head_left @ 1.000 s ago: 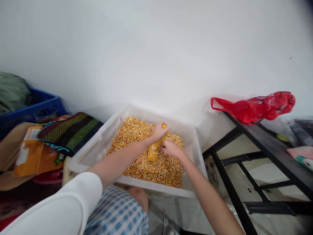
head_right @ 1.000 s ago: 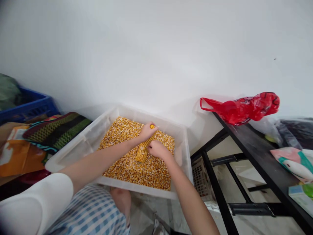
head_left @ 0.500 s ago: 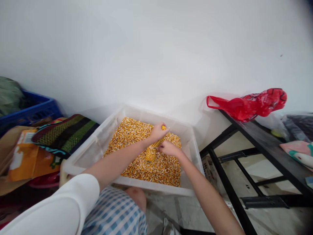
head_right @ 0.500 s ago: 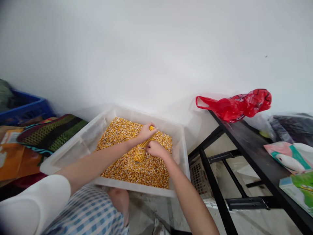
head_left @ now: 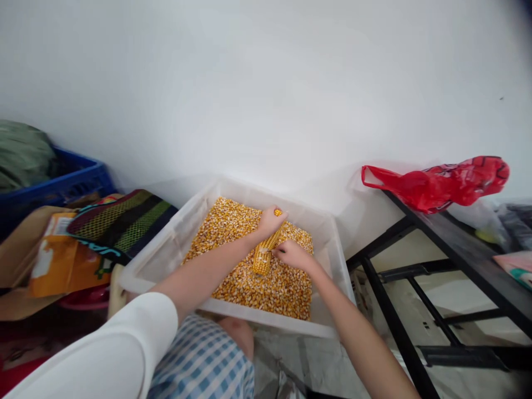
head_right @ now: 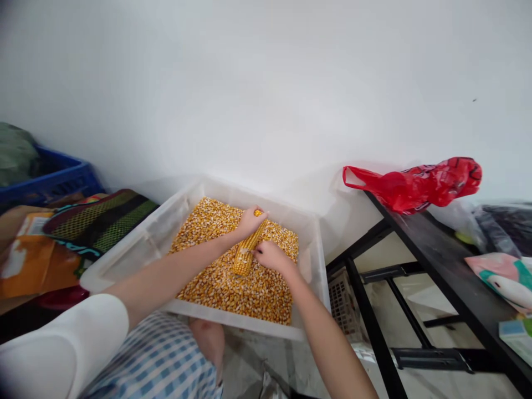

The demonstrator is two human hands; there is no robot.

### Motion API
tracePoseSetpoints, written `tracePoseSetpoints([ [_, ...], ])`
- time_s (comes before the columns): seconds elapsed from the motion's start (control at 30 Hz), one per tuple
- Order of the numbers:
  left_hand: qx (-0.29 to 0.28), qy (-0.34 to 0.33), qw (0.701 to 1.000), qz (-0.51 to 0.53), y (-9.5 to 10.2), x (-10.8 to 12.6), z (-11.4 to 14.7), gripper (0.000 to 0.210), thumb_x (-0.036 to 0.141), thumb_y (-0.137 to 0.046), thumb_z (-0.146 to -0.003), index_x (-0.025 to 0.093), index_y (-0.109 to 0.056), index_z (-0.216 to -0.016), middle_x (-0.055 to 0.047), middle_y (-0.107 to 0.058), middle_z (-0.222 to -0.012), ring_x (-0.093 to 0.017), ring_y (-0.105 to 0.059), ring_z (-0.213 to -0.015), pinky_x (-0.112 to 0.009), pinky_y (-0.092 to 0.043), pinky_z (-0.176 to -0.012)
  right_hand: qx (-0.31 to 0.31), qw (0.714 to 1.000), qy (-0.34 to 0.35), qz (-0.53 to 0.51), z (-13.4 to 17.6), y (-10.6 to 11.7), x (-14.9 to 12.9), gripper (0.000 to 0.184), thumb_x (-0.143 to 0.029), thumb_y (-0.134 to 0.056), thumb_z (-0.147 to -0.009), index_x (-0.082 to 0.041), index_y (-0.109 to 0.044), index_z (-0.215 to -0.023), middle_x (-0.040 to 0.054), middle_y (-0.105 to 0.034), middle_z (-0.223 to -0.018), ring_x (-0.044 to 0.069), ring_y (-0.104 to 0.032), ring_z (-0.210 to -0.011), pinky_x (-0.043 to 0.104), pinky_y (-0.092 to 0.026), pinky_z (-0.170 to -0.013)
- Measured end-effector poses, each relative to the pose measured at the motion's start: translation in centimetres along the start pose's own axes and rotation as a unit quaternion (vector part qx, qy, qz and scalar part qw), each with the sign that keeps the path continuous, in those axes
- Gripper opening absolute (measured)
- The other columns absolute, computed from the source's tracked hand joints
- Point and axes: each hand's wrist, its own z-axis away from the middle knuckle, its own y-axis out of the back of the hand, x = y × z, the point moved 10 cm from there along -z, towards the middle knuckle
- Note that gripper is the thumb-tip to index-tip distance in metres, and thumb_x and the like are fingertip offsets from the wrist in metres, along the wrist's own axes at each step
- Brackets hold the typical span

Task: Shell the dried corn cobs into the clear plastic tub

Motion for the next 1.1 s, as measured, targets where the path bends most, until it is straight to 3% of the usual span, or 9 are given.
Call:
tracePoseSetpoints([
  [0.5, -0.007, -0.012, 1.000, -0.020, -0.5, 0.4, 0.5, 0.034, 0.047, -0.049, -0.070, 0.018, -0.059, -0.084, -0.004, -0.063, -0.077, -0.018, -0.056, -0.075, -0.028, -0.040, -0.072, 0.011, 0.999, -0.052, -0.001, 0.0, 0.0, 0.4, 0.026, -0.025, -0.043, -0.080, -0.011, -0.064, -0.072, 0.0054, -0.062, -0.067, 0.010, -0.046, -0.055, 0.021, -0.026, -0.052],
  [0.63, -0.014, -0.034, 0.999, -0.019, -1.2, 1.0, 1.0, 0.036, 0.050, -0.049, -0.069, 0.019, -0.060, -0.084, -0.004, -0.062, -0.077, -0.018, -0.056, -0.074, -0.028, -0.040, -0.071, 0.018, 0.997, -0.074, 0.012, -0.1, 0.0, 0.4, 0.022, -0.019, -0.044, -0.075, -0.010, -0.063, -0.070, 0.0070, -0.062, -0.067, 0.011, -0.046, -0.055, 0.022, -0.025, -0.050],
  [0.83, -0.076, -0.086, 0.993, -0.029, -2.7, 3.2, 2.6, 0.035, 0.048, -0.050, -0.069, 0.019, -0.060, -0.087, -0.002, -0.062, -0.074, -0.017, -0.055, -0.072, -0.027, -0.040, -0.069, 0.000, 0.996, -0.079, -0.049, -0.6, -1.1, 1.2, 0.016, -0.013, -0.045, -0.067, -0.010, -0.061, -0.069, 0.0068, -0.061, -0.067, 0.012, -0.047, -0.057, 0.021, -0.027, -0.048],
  [1.0, -0.078, -0.103, 0.992, 0.002, -2.3, 3.9, 2.8, 0.030, 0.044, -0.052, -0.068, 0.018, -0.059, -0.083, -0.001, -0.062, -0.077, -0.016, -0.054, -0.075, -0.026, -0.040, -0.071, -0.029, 0.991, -0.102, -0.086, -0.7, -2.8, 2.1, 0.014, -0.014, -0.048, -0.066, -0.011, -0.061, -0.065, 0.0046, -0.061, -0.064, 0.011, -0.046, -0.054, 0.020, -0.028, -0.048],
  [1.1, -0.082, -0.109, 0.990, 0.035, -2.1, 3.8, 2.4, 0.028, 0.043, -0.053, -0.068, 0.018, -0.058, -0.079, 0.000, -0.060, -0.073, -0.015, -0.053, -0.073, -0.026, -0.039, -0.071, -0.037, 0.989, -0.086, -0.111, -0.4, -2.7, 2.0, 0.015, -0.016, -0.049, -0.068, -0.012, -0.062, -0.064, 0.0023, -0.060, -0.060, 0.010, -0.045, -0.053, 0.020, -0.029, -0.049],
])
